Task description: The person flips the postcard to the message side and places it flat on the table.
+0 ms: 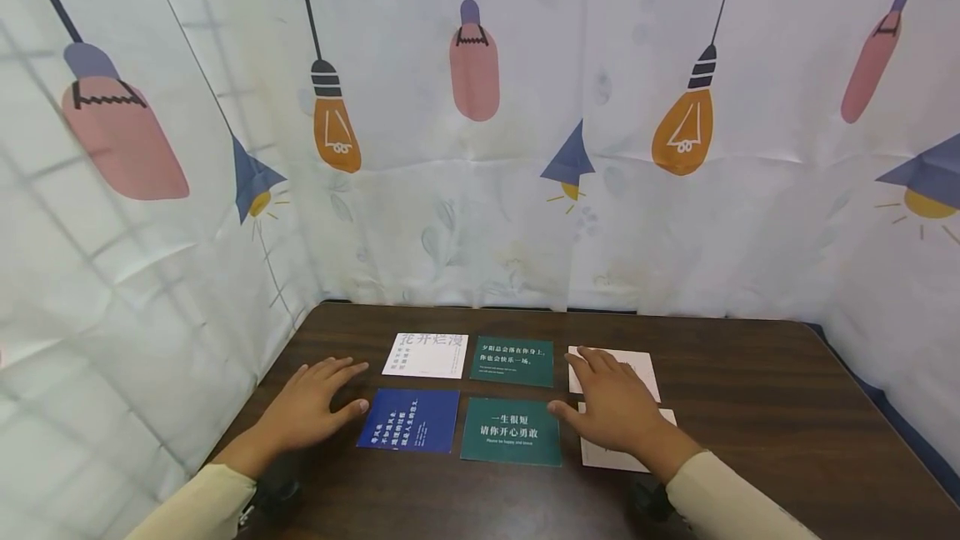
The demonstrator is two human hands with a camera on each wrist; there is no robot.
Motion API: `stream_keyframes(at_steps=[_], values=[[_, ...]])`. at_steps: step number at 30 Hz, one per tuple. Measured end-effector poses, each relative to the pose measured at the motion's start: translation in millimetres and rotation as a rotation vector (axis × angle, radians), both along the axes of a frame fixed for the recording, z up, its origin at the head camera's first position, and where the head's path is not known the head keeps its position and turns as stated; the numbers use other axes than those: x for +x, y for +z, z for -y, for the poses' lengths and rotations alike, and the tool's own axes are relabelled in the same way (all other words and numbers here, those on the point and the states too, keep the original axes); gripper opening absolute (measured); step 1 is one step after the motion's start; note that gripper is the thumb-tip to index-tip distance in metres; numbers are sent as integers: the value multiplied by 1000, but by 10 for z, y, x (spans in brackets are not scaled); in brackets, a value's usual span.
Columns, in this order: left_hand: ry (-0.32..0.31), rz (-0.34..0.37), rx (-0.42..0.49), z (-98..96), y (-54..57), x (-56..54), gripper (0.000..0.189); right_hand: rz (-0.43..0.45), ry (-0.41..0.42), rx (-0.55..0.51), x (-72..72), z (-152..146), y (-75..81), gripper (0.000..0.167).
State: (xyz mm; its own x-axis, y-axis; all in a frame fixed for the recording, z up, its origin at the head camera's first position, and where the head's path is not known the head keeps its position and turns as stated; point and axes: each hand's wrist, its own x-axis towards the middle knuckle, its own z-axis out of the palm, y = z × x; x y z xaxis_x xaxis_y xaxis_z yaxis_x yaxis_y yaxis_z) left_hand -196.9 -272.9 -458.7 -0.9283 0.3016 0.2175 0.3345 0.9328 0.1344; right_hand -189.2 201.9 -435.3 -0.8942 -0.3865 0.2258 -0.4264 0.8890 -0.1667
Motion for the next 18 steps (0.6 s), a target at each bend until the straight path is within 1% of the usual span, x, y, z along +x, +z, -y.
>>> stream_keyframes(at_steps=[6,13,18], values=[[-6,-1,9,-14,-1,16,63,2,7,6,-4,71,-38,84],[-6,8,7,-12,-36,5,63,-4,23,8,-20,168,-75,83],[2,33,-4,-27,-33,13,64,13,33,1,-18,250,-75,82]])
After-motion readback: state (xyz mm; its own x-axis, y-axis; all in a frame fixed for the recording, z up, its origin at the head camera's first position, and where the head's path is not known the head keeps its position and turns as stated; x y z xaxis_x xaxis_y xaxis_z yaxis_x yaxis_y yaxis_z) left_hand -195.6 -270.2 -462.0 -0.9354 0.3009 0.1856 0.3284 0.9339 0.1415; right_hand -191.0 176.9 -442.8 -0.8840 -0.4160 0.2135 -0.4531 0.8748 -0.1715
